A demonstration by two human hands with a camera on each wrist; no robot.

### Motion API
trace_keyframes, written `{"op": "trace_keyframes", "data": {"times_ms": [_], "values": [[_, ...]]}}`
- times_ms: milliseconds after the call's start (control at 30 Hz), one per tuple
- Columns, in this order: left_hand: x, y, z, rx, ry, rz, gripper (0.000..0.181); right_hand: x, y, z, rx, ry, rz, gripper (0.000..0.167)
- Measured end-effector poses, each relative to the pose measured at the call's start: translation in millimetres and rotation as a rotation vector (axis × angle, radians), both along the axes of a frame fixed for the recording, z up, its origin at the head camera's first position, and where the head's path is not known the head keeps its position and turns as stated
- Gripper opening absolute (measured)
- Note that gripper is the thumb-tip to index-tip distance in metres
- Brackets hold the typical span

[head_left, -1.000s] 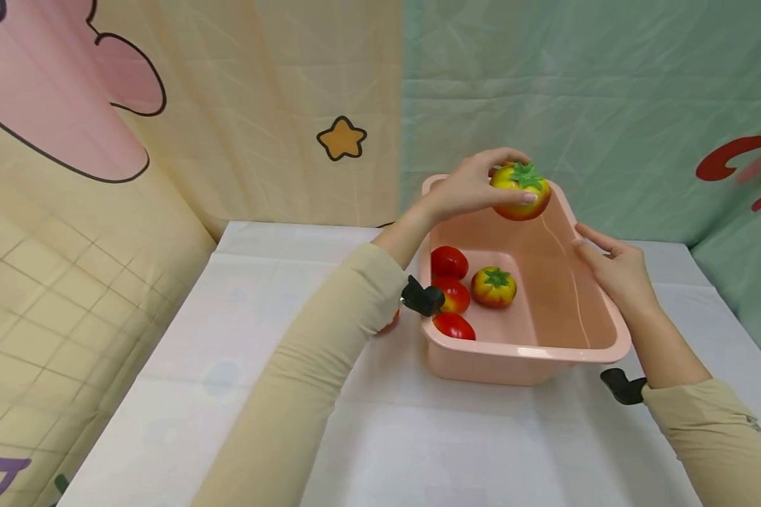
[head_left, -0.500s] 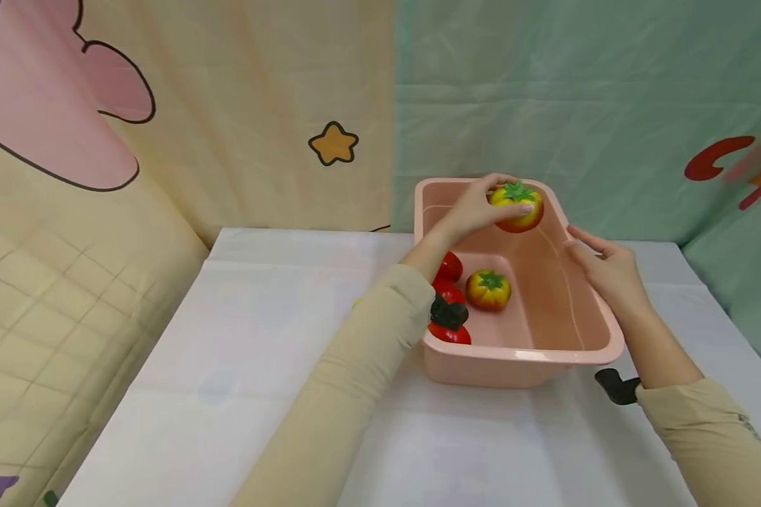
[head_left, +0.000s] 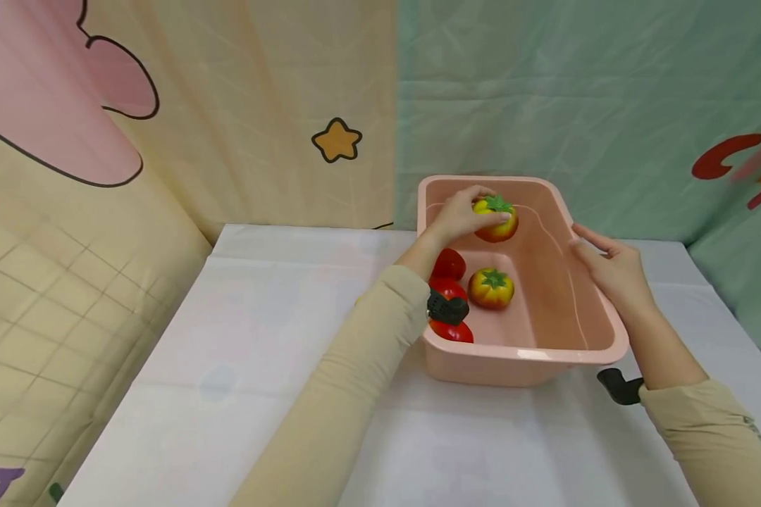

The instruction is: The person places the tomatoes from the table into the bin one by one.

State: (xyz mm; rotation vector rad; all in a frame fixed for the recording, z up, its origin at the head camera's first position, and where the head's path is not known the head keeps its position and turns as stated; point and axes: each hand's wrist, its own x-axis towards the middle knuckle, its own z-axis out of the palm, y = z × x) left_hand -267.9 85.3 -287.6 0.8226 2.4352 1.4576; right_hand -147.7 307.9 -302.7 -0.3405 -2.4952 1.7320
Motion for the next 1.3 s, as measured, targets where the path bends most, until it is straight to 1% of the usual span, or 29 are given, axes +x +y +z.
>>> {"op": "trace_keyframes", "data": {"times_ms": [167, 267, 333, 433, 500, 567, 633, 700, 867, 933, 1067, 1167, 1300], "values": [[0.2, -1.4, 3.9, -0.028, -0.028, -0.009, 0.058, -1.1, -0.7, 0.0, 0.017, 0.009, -0.002, 0.061], [3.7, -2.7, 9.7, -0.004, -0.05, -0.03, 0.057, -1.1, -2.0, -0.1, 0.048, 0.007, -0.002, 0.063], [7.2, -2.7, 17.4, 0.025, -0.062, -0.058, 0.055, -1.4, -2.4, 0.4, 0.054, 0.002, -0.003, 0.063], [13.2, -2.9, 35.0, 0.068, -0.082, -0.105, 0.054, -2.7, -2.8, 1.0, 0.083, -0.002, -0.004, 0.064], [17.0, -4.2, 48.0, 0.084, -0.074, -0.141, 0.053, -3.5, -2.8, 1.4, 0.088, 0.0, -0.007, 0.064], [19.8, -8.5, 58.6, 0.092, -0.06, -0.173, 0.053, -4.0, -2.4, 1.6, 0.089, -0.002, -0.008, 0.064], [21.5, -15.7, 65.9, 0.099, -0.038, -0.194, 0.051, -3.7, -1.7, 1.7, 0.092, -0.003, -0.01, 0.064], [21.5, -25.3, 70.1, 0.114, -0.03, -0.204, 0.05, -3.0, -0.1, 1.8, 0.076, -0.003, -0.006, 0.063], [17.8, -53.6, 71.1, 0.145, 0.026, -0.182, 0.051, -0.9, 4.7, 1.8, 0.076, -0.007, -0.002, 0.063], [17.7, -64.2, 71.2, 0.147, 0.047, -0.174, 0.052, -0.9, 5.1, 1.5, 0.083, -0.015, -0.006, 0.065], [19.5, -81.0, 70.2, 0.151, 0.07, -0.175, 0.054, -2.2, 4.7, 1.2, 0.058, -0.017, -0.008, 0.064], [21.9, -93.6, 64.3, 0.159, 0.093, -0.177, 0.053, -2.0, 4.8, 0.8, 0.041, -0.011, -0.004, 0.063], [25.8, -115.6, 49.7, 0.157, 0.062, -0.168, 0.049, -1.1, 3.6, -0.6, 0.031, -0.016, -0.002, 0.062]]}}
